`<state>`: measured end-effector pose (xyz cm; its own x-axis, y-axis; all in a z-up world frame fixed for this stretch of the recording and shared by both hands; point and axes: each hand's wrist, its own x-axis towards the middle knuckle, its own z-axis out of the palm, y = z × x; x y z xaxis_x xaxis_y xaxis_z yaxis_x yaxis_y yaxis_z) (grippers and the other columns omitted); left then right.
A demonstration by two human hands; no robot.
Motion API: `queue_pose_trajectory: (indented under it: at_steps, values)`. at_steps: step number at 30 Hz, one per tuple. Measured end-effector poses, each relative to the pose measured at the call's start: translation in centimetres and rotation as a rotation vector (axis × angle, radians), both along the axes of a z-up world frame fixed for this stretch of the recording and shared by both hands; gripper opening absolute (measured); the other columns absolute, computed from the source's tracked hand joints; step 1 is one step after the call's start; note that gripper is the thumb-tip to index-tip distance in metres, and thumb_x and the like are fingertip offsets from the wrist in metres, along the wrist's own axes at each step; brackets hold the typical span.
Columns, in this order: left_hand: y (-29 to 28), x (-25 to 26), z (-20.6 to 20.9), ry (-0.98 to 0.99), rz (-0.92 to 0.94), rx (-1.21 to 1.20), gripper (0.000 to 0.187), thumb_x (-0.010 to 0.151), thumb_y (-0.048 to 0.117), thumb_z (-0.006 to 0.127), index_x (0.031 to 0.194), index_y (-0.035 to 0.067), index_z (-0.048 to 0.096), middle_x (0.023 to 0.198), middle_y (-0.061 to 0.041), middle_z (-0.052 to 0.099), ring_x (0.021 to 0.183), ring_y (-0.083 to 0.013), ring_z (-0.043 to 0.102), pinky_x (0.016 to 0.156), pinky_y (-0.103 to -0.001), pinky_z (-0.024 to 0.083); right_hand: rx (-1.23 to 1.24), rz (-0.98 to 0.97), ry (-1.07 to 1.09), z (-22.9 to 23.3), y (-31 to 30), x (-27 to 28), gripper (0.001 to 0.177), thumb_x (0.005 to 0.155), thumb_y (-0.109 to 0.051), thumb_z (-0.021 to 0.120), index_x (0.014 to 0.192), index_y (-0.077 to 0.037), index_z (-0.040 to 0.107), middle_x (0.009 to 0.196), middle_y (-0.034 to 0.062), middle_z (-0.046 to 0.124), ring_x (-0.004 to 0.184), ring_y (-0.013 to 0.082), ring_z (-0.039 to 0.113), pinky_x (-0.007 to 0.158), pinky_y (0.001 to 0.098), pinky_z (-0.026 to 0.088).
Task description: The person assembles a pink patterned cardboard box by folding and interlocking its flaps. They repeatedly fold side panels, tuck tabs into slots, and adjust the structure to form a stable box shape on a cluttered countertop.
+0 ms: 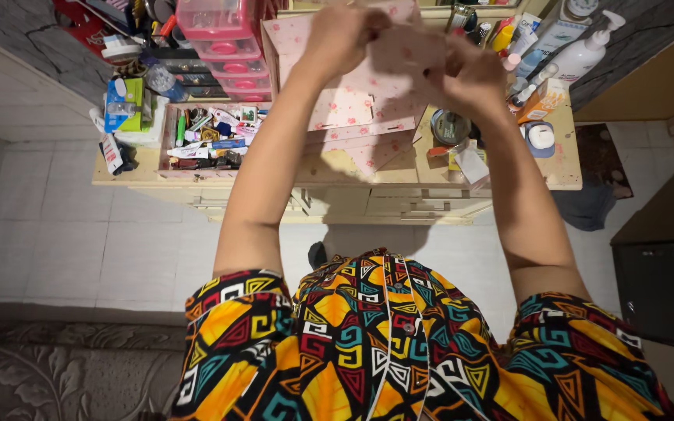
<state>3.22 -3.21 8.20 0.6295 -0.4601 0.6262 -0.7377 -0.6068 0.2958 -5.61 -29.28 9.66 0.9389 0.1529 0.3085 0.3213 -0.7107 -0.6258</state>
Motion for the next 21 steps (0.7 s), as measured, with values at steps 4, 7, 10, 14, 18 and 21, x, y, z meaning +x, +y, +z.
queue_pose_trajectory:
  at_steps: [4,7,10,14,18,21]
  values:
    - [-1.4,0.7,-0.9,-0.115,-0.096,-0.103,0.026,0.087,0.008,0.073,0.11,0.021,0.076,0.098,-0.007,0.076,0.089,-0.0325,0.072,0.075,-0.043,0.055,-0.041,0.005,0.055,-3.6,-0.1,0.3,0.017,0.095,-0.017,0.072,0.102,-0.001,0.074,0.077,0.013,0.073,0.067,0.0207,0.073,0.062,0.0377,0.057]
    - [-0.8,-0.3,-3.7,-0.128,0.065,-0.314,0.035,0.078,0.009,0.069,0.113,0.014,0.071,0.103,-0.011,0.075,0.093,-0.0373,0.069,0.077,-0.044,0.055,0.15,-0.016,0.019,-6.8,0.3,-0.6,0.016,0.098,-0.015,0.07,0.096,0.001,0.073,0.074,0.0116,0.073,0.064,0.0181,0.074,0.059,0.0323,0.057]
    - [0.4,-2.9,-8.6,0.295,0.371,-0.581,0.015,0.096,0.019,0.063,0.105,0.017,0.074,0.095,-0.01,0.077,0.087,-0.0316,0.074,0.078,-0.043,0.056,0.306,-0.061,-0.056,-9.2,1.1,-1.6,0.014,0.095,-0.01,0.068,0.097,0.003,0.072,0.074,0.0114,0.075,0.063,0.0167,0.075,0.056,0.0296,0.059]
    - [1.7,-7.5,-15.8,0.647,0.596,-0.604,0.019,0.077,0.013,0.062,0.089,0.011,0.077,0.076,-0.014,0.074,0.074,-0.0315,0.073,0.069,-0.043,0.056,0.298,-0.137,-0.039,-11.4,2.7,-1.7,0.017,0.094,-0.011,0.068,0.101,0.003,0.073,0.074,0.0133,0.075,0.061,0.0186,0.074,0.055,0.0314,0.057]
    - [2.0,-9.4,-19.2,1.07,0.508,-1.029,0.013,0.082,0.005,0.058,0.082,0.004,0.071,0.07,-0.014,0.071,0.063,-0.0358,0.071,0.057,-0.044,0.05,0.219,-0.106,-0.154,-13.4,3.8,-0.6,0.016,0.094,-0.008,0.069,0.101,0.005,0.072,0.08,0.0206,0.074,0.069,0.0258,0.076,0.063,0.0362,0.055]
    - [1.8,-10.2,-19.1,0.58,0.745,-0.568,0.005,0.079,0.005,0.069,0.08,0.008,0.073,0.072,-0.011,0.069,0.069,-0.0343,0.068,0.063,-0.043,0.052,0.264,-0.08,-0.194,-14.5,4.4,0.2,0.022,0.093,-0.007,0.067,0.109,0.007,0.07,0.082,0.022,0.073,0.072,0.0285,0.076,0.064,0.0369,0.055]
